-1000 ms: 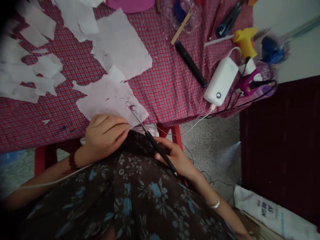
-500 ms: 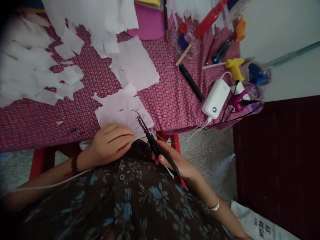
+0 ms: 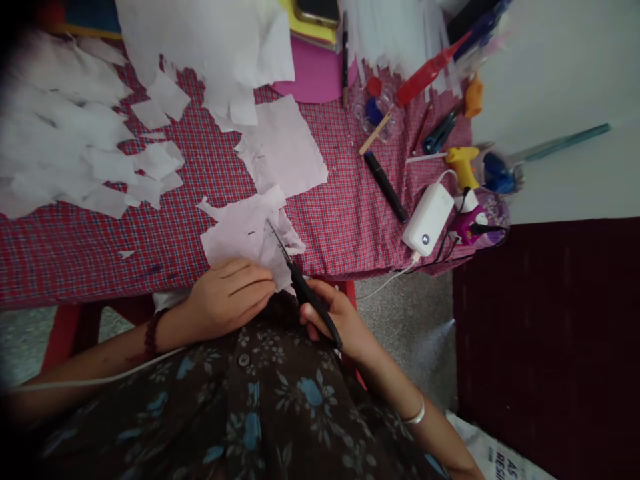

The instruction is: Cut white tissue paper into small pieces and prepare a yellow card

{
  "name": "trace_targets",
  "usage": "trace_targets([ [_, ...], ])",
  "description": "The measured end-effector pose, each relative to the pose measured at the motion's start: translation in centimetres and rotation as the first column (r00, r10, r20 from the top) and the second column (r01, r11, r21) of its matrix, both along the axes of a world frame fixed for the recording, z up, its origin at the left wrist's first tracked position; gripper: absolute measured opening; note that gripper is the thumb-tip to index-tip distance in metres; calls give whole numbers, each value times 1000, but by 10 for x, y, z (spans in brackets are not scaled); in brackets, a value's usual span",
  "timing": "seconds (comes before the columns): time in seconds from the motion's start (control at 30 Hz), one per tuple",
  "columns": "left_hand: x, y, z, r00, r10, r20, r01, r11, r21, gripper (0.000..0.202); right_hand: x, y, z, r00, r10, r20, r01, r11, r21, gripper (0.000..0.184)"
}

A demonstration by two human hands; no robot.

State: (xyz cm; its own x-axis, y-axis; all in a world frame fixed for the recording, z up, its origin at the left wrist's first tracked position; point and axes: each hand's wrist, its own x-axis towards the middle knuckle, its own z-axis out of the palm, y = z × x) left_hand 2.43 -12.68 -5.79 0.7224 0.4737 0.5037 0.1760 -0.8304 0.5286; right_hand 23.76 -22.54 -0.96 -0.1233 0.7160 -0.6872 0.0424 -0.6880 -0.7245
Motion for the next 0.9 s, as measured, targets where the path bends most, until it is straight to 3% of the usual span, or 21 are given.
trace_targets([
  [0.3,-2,-1,-4,989,6,149,-2,1000,-29,7,7,9,11,988,70,-140,-64,997,42,56],
  [0.57,-5,2,0,990,4,142,-3,1000,-12,11,-1,38,24,994,105,-23,-106,994,-41,60],
  [0.73,-3,-1,-3,991,-15,135,20,999,-37,10,-2,48,24,998,68,-6,-67,996,66,50],
  [0.83,-10,3,7,982,-36,187,53,995,-88,12,0,50,25,999,31,-6,-30,994,109,50],
  [0.9,-18,14,21,974,19,225,12,991,-133,17,1,50,26,999,53,8,-53,993,104,55],
])
